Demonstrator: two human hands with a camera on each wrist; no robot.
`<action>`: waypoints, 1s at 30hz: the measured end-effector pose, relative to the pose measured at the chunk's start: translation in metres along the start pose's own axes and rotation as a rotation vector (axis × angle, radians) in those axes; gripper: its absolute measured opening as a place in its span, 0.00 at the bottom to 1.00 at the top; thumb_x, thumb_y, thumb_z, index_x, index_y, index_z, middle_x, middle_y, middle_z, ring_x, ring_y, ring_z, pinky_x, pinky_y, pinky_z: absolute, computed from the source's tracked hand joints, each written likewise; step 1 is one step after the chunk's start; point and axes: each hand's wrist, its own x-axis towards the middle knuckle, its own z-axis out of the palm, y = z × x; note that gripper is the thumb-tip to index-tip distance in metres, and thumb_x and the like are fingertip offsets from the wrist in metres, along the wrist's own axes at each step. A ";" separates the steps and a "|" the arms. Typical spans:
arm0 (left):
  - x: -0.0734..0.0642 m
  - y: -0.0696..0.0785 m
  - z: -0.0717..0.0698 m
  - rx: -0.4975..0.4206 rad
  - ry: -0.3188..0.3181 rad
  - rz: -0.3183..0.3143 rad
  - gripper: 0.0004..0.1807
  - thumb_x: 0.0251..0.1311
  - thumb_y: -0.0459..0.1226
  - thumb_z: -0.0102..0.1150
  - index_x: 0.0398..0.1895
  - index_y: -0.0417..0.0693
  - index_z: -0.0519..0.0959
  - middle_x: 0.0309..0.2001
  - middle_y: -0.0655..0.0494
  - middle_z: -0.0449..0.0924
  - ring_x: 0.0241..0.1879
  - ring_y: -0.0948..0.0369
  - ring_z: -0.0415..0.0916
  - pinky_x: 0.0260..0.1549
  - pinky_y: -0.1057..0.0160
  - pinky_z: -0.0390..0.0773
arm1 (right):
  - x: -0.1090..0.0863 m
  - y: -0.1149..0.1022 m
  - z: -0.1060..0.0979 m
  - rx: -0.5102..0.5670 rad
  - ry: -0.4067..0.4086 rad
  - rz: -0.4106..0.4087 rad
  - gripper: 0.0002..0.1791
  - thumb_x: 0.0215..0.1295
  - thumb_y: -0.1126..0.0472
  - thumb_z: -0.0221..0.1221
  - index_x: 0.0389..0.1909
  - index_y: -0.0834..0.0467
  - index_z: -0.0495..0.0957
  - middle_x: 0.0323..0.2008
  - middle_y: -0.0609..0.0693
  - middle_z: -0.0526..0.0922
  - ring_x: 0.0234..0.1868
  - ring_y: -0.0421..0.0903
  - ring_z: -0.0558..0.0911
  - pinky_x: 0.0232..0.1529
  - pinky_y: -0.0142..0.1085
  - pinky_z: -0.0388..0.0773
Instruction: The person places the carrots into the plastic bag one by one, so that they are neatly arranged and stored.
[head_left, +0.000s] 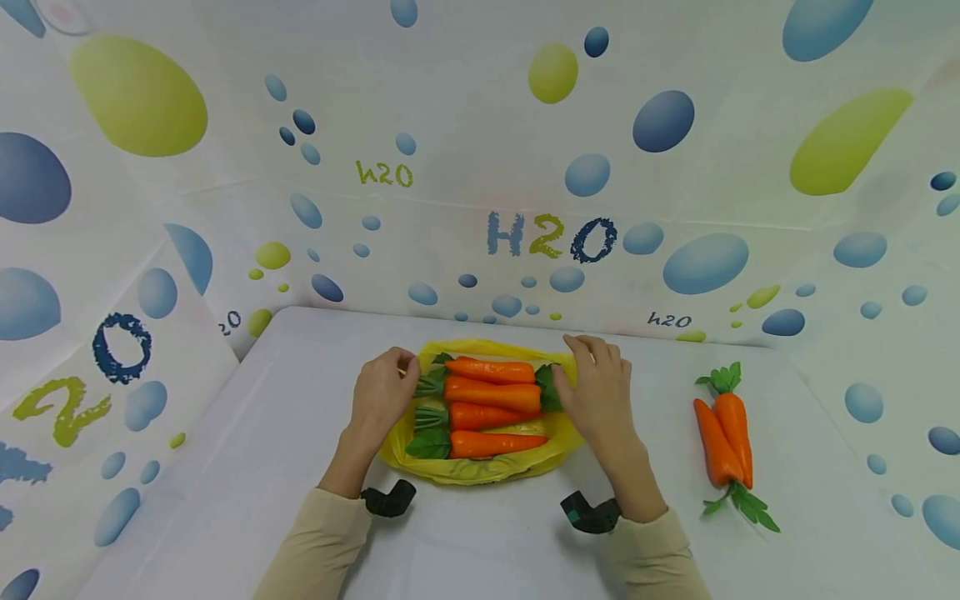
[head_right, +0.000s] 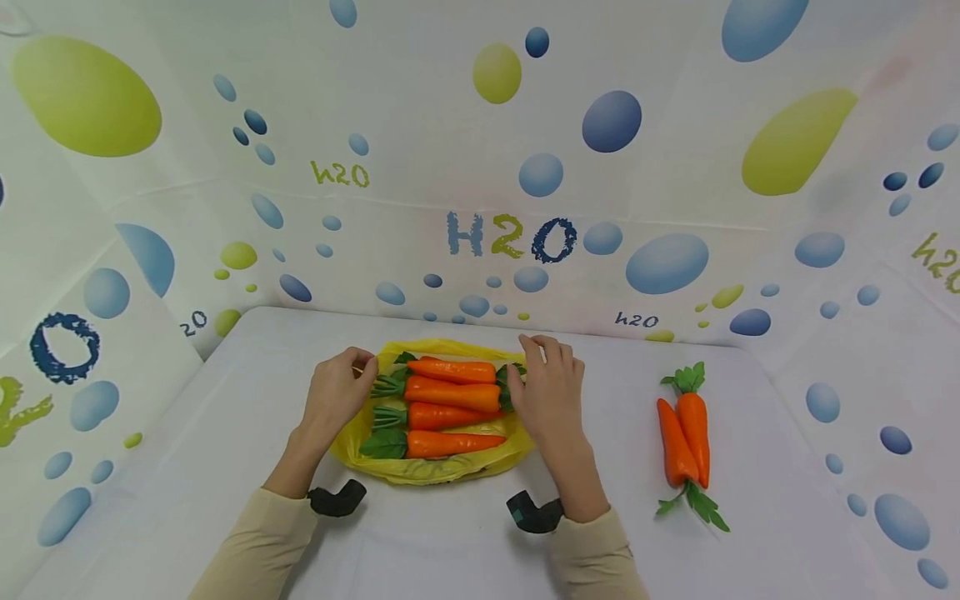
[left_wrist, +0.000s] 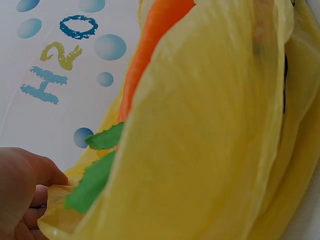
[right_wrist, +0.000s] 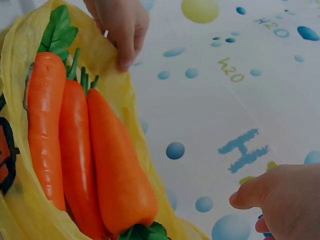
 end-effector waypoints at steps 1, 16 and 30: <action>0.000 0.000 0.000 0.001 0.001 0.000 0.14 0.69 0.40 0.54 0.44 0.38 0.82 0.36 0.45 0.86 0.27 0.56 0.79 0.25 0.63 0.78 | 0.000 0.001 -0.001 0.003 0.008 0.004 0.24 0.65 0.58 0.64 0.60 0.63 0.77 0.55 0.62 0.78 0.55 0.61 0.73 0.52 0.54 0.69; -0.001 -0.001 0.000 -0.005 0.010 0.006 0.14 0.68 0.40 0.54 0.43 0.38 0.83 0.36 0.44 0.87 0.27 0.56 0.79 0.25 0.62 0.79 | 0.001 0.018 -0.015 -0.017 0.018 0.098 0.26 0.64 0.58 0.65 0.61 0.63 0.75 0.56 0.62 0.76 0.55 0.63 0.72 0.53 0.58 0.69; -0.001 -0.002 0.000 0.002 0.013 0.008 0.14 0.69 0.40 0.54 0.44 0.38 0.83 0.37 0.45 0.87 0.28 0.55 0.80 0.27 0.60 0.80 | 0.000 0.031 -0.027 -0.056 0.027 0.182 0.27 0.65 0.58 0.63 0.63 0.64 0.73 0.59 0.64 0.74 0.58 0.64 0.70 0.58 0.61 0.68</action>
